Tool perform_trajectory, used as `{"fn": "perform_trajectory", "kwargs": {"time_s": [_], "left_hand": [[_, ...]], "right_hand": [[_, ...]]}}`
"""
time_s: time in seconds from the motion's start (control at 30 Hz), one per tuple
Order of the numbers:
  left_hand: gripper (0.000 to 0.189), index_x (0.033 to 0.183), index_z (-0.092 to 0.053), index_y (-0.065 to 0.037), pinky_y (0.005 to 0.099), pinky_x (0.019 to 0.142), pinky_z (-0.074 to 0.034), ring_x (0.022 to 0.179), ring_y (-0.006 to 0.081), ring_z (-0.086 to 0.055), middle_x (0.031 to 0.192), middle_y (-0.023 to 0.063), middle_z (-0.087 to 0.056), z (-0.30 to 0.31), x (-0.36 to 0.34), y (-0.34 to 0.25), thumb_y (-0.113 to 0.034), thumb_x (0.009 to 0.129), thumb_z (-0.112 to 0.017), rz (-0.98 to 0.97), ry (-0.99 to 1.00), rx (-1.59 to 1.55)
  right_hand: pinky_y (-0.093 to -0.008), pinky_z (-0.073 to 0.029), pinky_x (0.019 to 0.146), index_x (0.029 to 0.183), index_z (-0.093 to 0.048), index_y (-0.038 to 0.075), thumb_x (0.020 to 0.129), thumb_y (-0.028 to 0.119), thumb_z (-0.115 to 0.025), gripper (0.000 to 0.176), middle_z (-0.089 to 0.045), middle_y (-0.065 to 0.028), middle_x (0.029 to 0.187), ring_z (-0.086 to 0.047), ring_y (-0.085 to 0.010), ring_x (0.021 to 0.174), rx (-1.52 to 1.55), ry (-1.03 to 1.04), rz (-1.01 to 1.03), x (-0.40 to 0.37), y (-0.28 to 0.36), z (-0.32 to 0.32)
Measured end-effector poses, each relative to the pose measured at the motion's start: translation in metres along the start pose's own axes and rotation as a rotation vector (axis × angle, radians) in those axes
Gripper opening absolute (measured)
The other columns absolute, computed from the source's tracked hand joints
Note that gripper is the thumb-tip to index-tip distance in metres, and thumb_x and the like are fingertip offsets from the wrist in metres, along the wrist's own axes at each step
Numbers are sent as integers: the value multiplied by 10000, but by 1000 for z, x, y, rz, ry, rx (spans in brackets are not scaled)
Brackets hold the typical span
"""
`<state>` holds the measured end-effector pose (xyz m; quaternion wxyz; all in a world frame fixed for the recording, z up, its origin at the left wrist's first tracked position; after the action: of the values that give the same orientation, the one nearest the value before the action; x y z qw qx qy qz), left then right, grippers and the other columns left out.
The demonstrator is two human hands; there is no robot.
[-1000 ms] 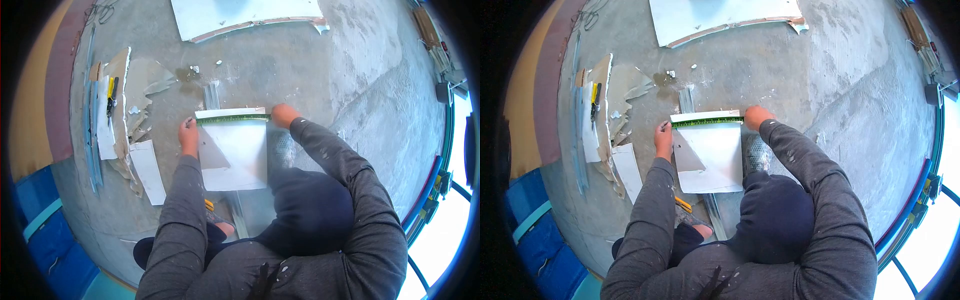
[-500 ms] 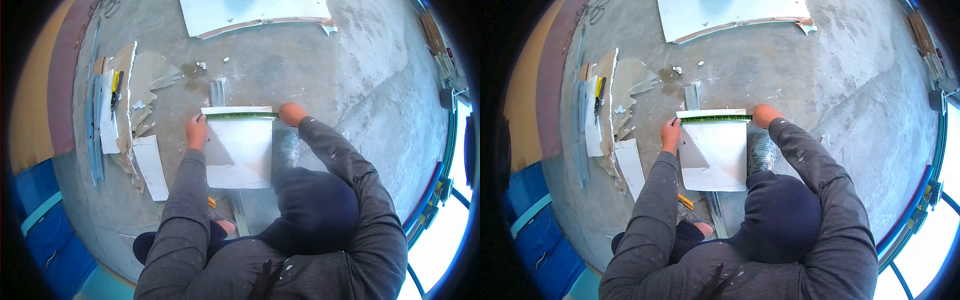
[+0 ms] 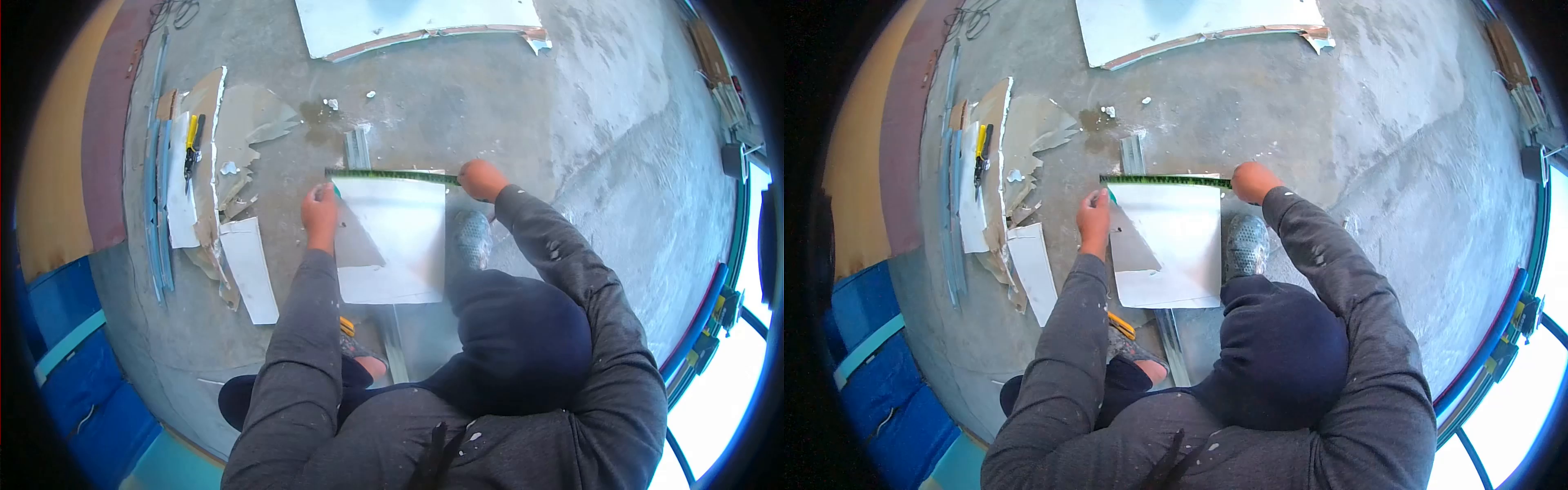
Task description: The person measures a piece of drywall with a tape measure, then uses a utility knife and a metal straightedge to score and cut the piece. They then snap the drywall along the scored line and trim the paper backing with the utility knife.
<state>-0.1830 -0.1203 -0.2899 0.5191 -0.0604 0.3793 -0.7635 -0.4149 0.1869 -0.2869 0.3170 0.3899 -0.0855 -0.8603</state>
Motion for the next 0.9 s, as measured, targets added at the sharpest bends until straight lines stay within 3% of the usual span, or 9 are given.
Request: {"fn": "perform_trajectory", "kwargs": {"time_s": [0.1,0.23,0.47,0.57,0.63,0.7,0.8,0.87,0.9], "left_hand": [[536,1137,-678,33,392,867,-518,986,332,-685,1036,205,-717,10,-22,36,-444,893,-679,-120,-207,75],[535,1112,-670,42,386,848,-521,932,296,-684,1025,186,-711,25,-87,50,-442,887,-698,90,32,-30],[538,1208,-598,14,287,751,-531,923,181,-644,1061,111,-668,-10,-184,27,-412,902,-723,313,527,-231],[687,1410,-441,-5,313,765,-545,985,217,-652,1294,180,-565,-1,-205,-47,-391,912,-716,167,544,-308],[805,1509,-297,-32,323,774,-546,1056,236,-646,1415,215,-461,4,-197,-89,-355,910,-727,-221,390,-295],[859,1528,-242,-24,323,805,-543,1085,242,-639,1445,220,-436,7,-188,-135,-332,902,-742,-121,441,-481],[680,1456,-378,-26,298,782,-548,1024,193,-648,1241,141,-581,23,-185,-188,-307,931,-708,-318,426,-547],[540,1398,-449,-26,287,757,-558,985,147,-648,1136,92,-628,38,-186,-206,-266,963,-661,-275,436,-680],[477,1370,-477,-27,283,746,-564,960,127,-650,1095,73,-644,52,-189,-214,-244,978,-637,-183,446,-770]], "right_hand": [[-469,-541,796,929,-737,4,896,201,-590,248,-704,-239,1002,-679,-398,874,176,-5,-16,-10,6,18],[-408,-555,734,1028,-724,27,959,262,-608,271,-726,-131,961,-692,-257,794,1140,82,-257,-19,-1,0],[-362,-572,670,1066,-641,-3,1003,220,-570,242,-684,-84,873,-670,-187,724,1706,289,-218,-59,58,7],[-366,-571,660,1057,-638,-10,1001,217,-572,243,-681,-85,871,-665,-190,705,1794,328,-213,-71,82,15],[-363,-572,672,1051,-635,-20,991,203,-583,237,-678,-97,873,-669,-196,718,1713,314,-179,-85,101,29],[-360,-572,689,1055,-633,-24,985,199,-590,238,-677,-104,886,-676,-197,749,1630,305,-78,-103,122,46],[-355,-562,731,1125,-635,-26,942,162,-632,263,-685,-119,968,-680,-215,866,806,-151,484,-131,139,86],[-387,-555,794,1206,-630,35,783,31,-726,434,-695,-138,1063,-673,-314,951,1481,237,11,-138,149,98],[-386,-552,803,1211,-627,41,777,38,-733,447,-696,-137,1049,-671,-319,953,1044,57,266,-158,161,123]]}}
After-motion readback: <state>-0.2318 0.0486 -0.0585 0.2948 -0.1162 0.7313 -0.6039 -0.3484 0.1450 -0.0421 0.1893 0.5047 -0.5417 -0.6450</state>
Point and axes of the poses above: each hand's wrist, its own x-axis towards the middle knuckle, its own z-axis out of the back of the hand, y = z × x, the point moved 4 cm from there along x, towards the middle knuckle
